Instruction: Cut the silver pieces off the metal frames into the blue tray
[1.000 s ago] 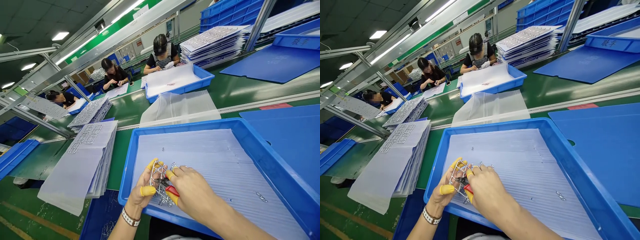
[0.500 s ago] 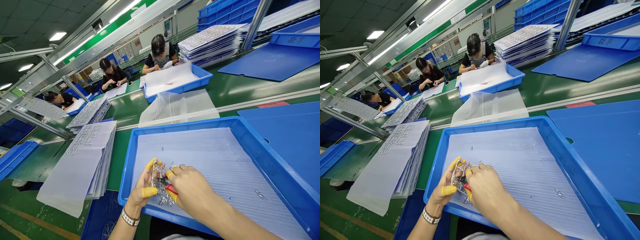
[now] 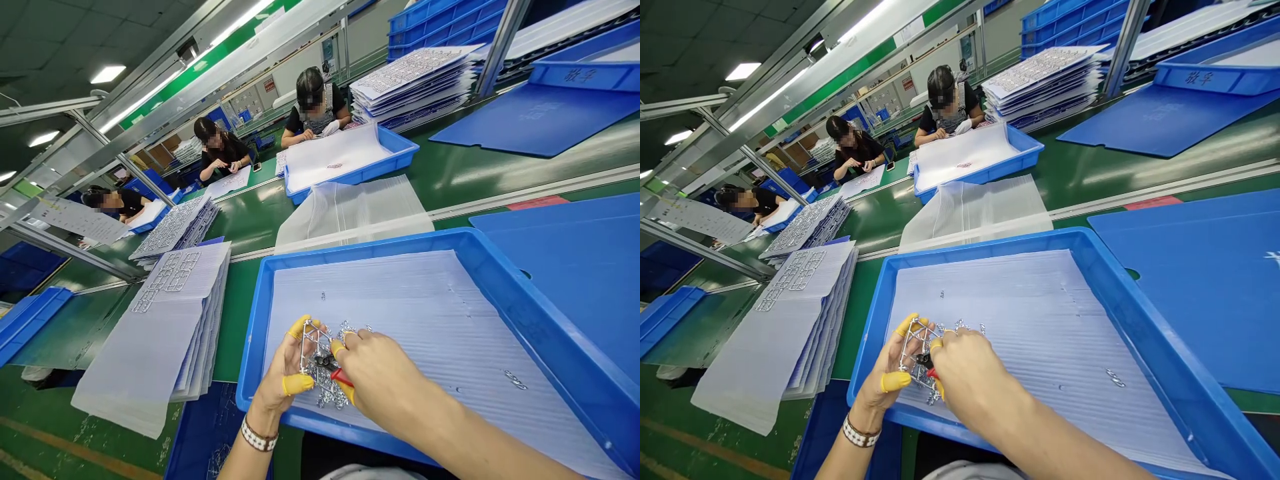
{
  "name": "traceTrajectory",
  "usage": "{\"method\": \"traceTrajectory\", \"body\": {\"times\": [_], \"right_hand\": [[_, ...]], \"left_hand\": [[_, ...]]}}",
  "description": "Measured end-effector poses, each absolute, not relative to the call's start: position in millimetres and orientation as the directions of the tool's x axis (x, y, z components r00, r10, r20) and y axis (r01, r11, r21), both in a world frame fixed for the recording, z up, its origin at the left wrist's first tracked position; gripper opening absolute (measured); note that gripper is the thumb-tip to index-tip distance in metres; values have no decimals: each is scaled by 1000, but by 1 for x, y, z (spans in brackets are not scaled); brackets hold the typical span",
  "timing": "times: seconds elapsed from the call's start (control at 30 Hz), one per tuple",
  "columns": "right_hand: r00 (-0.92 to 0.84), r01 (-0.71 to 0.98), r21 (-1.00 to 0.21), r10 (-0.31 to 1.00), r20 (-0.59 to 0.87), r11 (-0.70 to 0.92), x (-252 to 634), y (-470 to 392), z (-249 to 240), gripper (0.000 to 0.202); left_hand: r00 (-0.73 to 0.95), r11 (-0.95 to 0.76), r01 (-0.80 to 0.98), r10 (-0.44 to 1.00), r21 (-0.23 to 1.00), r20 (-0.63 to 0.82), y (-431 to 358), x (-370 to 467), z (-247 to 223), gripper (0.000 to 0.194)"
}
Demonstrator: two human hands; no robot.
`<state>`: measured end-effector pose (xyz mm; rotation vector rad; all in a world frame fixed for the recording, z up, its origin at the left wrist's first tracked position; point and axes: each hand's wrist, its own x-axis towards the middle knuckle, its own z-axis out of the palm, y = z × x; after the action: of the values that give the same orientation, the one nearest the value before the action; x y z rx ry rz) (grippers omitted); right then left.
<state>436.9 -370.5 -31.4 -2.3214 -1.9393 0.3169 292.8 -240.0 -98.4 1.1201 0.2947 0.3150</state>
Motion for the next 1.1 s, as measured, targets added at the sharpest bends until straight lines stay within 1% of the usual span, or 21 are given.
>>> {"method": "traceTrajectory", "body": {"times": [0.17, 0.27, 0.53, 0.8, 0.97, 1.1], "right_hand": [[275, 939, -207, 961, -25, -274, 447, -370, -33, 19], [300, 929, -217, 953, -41, -301, 450, -367, -33, 20], [290, 924, -249, 956, -44, -292, 450, -363, -37, 21], [278, 931, -236, 960, -40, -279, 451, -363, -38, 19], [259, 931, -241, 962, -87, -273, 455, -362, -35, 19], [246, 933, -248, 965, -95, -262, 457, -361, -34, 16]], "left_hand": [[922, 458, -113, 379, 882, -79, -239, 294, -103, 93], [922, 474, -113, 377, 873, -86, -242, 295, -106, 94], [917, 443, -78, 384, 893, -110, -243, 296, -106, 95], [915, 422, -59, 385, 905, -120, -242, 295, -110, 95], [922, 396, -70, 375, 916, -91, -242, 296, -106, 91], [928, 383, -81, 365, 920, -70, -242, 297, -102, 87]]}}
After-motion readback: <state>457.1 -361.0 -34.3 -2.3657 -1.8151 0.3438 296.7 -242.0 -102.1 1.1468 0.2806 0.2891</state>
